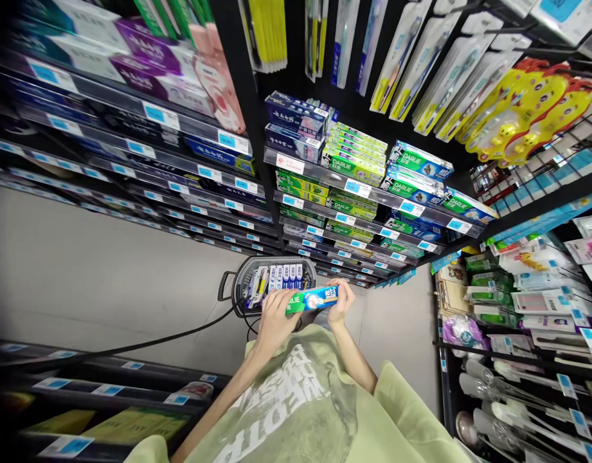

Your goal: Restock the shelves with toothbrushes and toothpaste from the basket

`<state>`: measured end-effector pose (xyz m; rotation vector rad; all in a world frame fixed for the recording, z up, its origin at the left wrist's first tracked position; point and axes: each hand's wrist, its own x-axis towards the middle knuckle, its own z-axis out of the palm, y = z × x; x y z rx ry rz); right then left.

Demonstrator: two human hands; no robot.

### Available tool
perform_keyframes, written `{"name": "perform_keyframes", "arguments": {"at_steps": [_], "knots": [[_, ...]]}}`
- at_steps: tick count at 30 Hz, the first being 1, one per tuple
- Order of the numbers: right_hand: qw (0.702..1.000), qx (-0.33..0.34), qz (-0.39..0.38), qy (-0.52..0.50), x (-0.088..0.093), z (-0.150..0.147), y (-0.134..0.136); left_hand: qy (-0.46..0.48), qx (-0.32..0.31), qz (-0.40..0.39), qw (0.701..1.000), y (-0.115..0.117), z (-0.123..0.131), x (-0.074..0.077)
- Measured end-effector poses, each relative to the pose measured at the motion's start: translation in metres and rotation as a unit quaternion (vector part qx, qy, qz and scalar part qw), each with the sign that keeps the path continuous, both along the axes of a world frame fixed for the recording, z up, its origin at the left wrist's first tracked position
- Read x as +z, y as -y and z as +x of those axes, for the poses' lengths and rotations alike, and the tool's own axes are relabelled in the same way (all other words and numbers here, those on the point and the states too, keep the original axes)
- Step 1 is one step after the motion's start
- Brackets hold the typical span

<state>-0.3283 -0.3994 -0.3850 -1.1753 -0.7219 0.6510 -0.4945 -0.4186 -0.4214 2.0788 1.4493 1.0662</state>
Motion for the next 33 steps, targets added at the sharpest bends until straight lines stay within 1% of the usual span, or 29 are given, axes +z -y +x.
{"name": "perform_keyframes", "arguments": {"at_steps": [4, 9, 12, 14, 16, 19, 22, 24, 26, 28, 30, 31, 33], "knots": [[1.0, 0.005, -0.007, 0.012, -0.002, 0.0, 0.001, 0.002, -0.002, -0.026, 1.0, 0.001, 0.001, 0.001], [0.999, 0.026, -0.01, 0.039, -0.005, 0.0, 0.002, 0.007, -0.024, -0.042, 0.999, 0.003, 0.003, -0.001], [0.997, 0.042, -0.006, 0.058, -0.005, 0.0, 0.005, 0.014, -0.017, -0.049, 0.999, 0.005, 0.004, -0.002], [0.995, 0.073, -0.014, 0.074, -0.001, 0.002, 0.008, 0.024, 0.003, -0.058, 0.998, 0.006, 0.004, -0.003], [0.987, 0.132, -0.024, 0.094, 0.004, 0.004, 0.01, 0.05, 0.024, -0.075, 0.996, 0.007, 0.003, -0.004], [0.967, 0.223, -0.02, 0.119, 0.011, 0.002, 0.011, 0.117, 0.041, -0.114, 0.986, 0.007, 0.001, -0.009], [0.962, 0.25, -0.025, 0.108, 0.01, -0.003, 0.007, 0.201, 0.052, -0.178, 0.962, 0.007, 0.002, -0.017], [0.961, 0.248, -0.058, 0.11, 0.005, -0.004, 0.003, 0.265, 0.039, -0.247, 0.931, 0.008, 0.002, -0.022], [0.949, 0.255, -0.104, 0.153, -0.002, -0.001, 0.0, 0.328, 0.011, -0.299, 0.896, 0.008, 0.002, -0.024], [0.924, 0.281, -0.156, 0.208, -0.007, 0.005, -0.001, 0.378, -0.021, -0.305, 0.874, 0.007, 0.0, -0.022], [0.898, 0.309, -0.208, 0.234, -0.012, 0.011, 0.001, 0.413, -0.05, -0.293, 0.861, 0.006, -0.004, -0.018], [0.891, 0.315, -0.23, 0.232, -0.014, 0.014, 0.002, 0.421, -0.064, -0.296, 0.855, 0.006, -0.006, -0.016], [0.895, 0.305, -0.25, 0.208, -0.018, 0.017, 0.004, 0.43, -0.079, -0.315, 0.842, 0.007, -0.009, -0.015]]}}
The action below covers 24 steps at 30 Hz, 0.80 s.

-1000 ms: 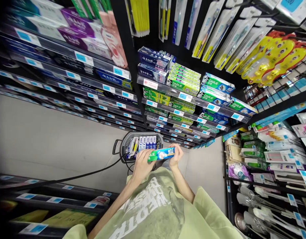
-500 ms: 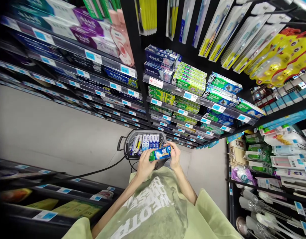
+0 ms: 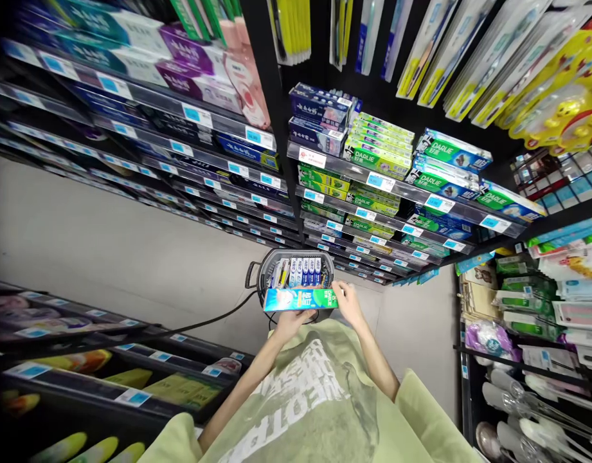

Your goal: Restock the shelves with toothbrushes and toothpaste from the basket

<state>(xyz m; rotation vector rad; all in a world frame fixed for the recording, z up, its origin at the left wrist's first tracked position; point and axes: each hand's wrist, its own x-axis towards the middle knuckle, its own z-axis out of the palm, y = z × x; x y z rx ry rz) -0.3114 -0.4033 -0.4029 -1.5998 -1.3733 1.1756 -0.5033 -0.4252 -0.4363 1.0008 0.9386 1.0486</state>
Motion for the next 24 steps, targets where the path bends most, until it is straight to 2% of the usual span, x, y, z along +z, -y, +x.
{"name": "perform_keyframes", "arguments": {"at_steps": [7, 12, 18, 24], "knots": [[0.994, -0.094, 0.049, -0.021, -0.006, 0.008, -0.001, 0.071, 0.039, -0.033, 0.996, 0.006, 0.001, -0.007], [0.991, -0.122, 0.06, -0.014, -0.003, 0.02, -0.007, 0.13, 0.092, -0.094, 0.983, 0.005, -0.001, -0.005], [0.99, -0.126, 0.067, 0.003, -0.003, 0.03, -0.008, 0.145, 0.133, -0.125, 0.972, 0.005, -0.006, 0.0], [0.998, -0.051, 0.03, -0.037, -0.001, 0.047, -0.009, 0.122, 0.136, -0.154, 0.971, 0.01, -0.012, -0.01]]}}
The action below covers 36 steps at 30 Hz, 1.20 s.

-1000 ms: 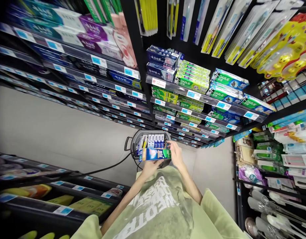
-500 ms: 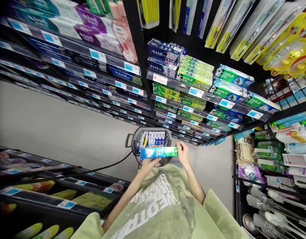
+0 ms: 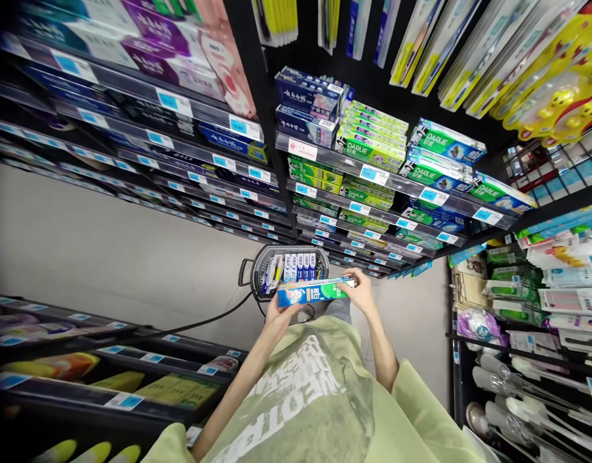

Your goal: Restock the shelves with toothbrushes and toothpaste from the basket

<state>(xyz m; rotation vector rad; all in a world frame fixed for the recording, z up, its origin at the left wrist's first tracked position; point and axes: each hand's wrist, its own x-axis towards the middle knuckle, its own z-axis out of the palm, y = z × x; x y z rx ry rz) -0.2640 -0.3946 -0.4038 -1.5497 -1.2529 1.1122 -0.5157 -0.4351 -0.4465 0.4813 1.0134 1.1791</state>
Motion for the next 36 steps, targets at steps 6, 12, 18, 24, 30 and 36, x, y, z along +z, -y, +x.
{"name": "perform_keyframes", "arguments": {"at_steps": [6, 12, 18, 24, 30, 36], "knots": [[0.998, 0.044, 0.03, -0.027, 0.002, 0.014, -0.001, -0.038, -0.01, 0.035, 0.999, 0.002, -0.003, -0.006], [0.994, 0.072, 0.061, -0.063, 0.002, 0.013, -0.002, -0.031, -0.02, 0.095, 0.995, 0.0, -0.002, -0.005], [0.989, 0.002, 0.078, -0.124, -0.003, 0.011, -0.008, 0.077, -0.082, -0.004, 0.994, 0.006, -0.006, 0.005], [0.966, -0.032, -0.002, -0.255, -0.004, -0.012, -0.017, 0.206, -0.19, -0.06, 0.958, 0.013, 0.007, 0.033], [0.942, 0.036, -0.081, -0.324, 0.001, -0.068, -0.014, 0.166, -0.183, -0.103, 0.964, 0.017, 0.024, 0.025], [0.896, 0.127, -0.176, -0.386, -0.005, -0.065, 0.001, 0.085, -0.005, -0.039, 0.996, 0.008, 0.021, 0.011]]}}
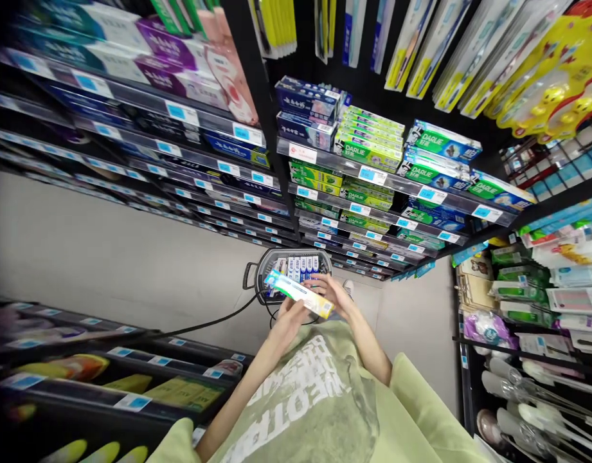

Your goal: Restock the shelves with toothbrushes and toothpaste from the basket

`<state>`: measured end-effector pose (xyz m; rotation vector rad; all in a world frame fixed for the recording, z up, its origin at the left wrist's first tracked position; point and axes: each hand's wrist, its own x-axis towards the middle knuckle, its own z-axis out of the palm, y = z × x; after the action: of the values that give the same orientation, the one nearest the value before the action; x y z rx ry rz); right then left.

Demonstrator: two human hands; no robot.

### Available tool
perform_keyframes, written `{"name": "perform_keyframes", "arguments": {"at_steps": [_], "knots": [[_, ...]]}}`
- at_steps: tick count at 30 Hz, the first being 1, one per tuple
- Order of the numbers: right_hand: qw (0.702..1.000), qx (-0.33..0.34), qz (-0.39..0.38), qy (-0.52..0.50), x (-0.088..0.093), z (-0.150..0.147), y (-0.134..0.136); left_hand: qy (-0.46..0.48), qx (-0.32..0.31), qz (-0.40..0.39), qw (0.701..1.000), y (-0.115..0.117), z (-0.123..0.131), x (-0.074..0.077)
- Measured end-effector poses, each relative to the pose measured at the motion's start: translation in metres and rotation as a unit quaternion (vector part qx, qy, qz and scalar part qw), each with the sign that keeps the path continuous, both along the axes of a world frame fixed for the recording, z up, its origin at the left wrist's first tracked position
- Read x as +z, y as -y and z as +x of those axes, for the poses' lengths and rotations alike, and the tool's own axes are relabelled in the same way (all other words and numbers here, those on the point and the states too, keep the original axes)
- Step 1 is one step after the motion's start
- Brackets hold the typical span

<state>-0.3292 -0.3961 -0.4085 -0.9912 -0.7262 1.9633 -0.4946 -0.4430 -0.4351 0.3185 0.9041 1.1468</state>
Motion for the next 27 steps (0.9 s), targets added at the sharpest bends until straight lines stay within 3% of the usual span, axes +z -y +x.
{"name": "perform_keyframes", "arguments": {"at_steps": [4, 11, 27], "knots": [[0.999, 0.022, 0.009, 0.042, -0.004, 0.019, 0.01, -0.043, 0.078, 0.036, 0.995, -0.008, -0.005, 0.006], [0.994, -0.017, 0.024, 0.104, -0.014, 0.025, 0.014, -0.04, 0.085, 0.05, 0.994, -0.008, -0.009, 0.01], [0.991, -0.075, 0.009, 0.106, -0.02, 0.029, 0.004, -0.062, 0.125, 0.056, 0.989, -0.013, -0.026, 0.006]]}}
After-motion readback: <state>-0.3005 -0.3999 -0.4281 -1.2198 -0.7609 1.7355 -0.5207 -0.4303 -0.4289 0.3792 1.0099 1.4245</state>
